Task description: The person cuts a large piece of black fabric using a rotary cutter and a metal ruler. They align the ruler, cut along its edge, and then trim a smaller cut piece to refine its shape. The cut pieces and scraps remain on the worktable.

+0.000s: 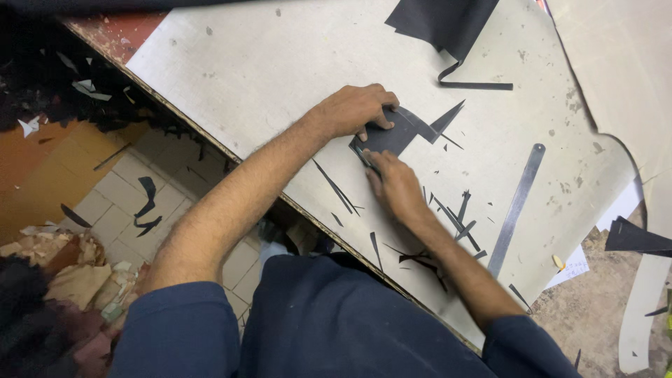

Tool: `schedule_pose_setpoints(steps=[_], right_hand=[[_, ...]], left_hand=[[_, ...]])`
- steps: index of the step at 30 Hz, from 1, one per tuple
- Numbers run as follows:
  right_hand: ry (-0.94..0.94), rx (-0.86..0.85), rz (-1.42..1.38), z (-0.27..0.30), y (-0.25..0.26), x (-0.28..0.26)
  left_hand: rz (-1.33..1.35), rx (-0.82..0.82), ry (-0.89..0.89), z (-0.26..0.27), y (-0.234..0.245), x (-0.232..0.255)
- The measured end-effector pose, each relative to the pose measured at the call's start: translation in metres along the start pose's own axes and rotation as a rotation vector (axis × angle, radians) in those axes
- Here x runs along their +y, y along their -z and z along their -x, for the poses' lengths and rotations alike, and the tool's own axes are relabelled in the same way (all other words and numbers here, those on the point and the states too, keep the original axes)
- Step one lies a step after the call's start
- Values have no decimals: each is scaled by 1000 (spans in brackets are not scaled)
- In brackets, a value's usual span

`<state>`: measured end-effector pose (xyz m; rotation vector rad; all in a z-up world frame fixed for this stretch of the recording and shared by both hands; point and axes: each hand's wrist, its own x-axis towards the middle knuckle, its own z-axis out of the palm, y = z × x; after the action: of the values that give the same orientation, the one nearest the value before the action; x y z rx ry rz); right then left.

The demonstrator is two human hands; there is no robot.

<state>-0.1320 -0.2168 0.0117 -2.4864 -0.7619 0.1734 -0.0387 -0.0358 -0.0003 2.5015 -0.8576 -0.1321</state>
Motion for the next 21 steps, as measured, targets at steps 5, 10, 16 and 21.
schedule_pose_setpoints(steps=[5, 10, 16, 21], right_hand=[[87, -250, 132, -12, 25, 26], [158, -312, 122, -15, 35, 30], [150, -398, 212, -6, 42, 40], [177, -470, 286, 21, 72, 49]], left_hand=[[110, -71, 165, 0, 5, 2], [-5, 25, 0, 1, -2, -1], [46, -3, 70, 1, -3, 0], [99, -30, 194, 4, 8, 12]])
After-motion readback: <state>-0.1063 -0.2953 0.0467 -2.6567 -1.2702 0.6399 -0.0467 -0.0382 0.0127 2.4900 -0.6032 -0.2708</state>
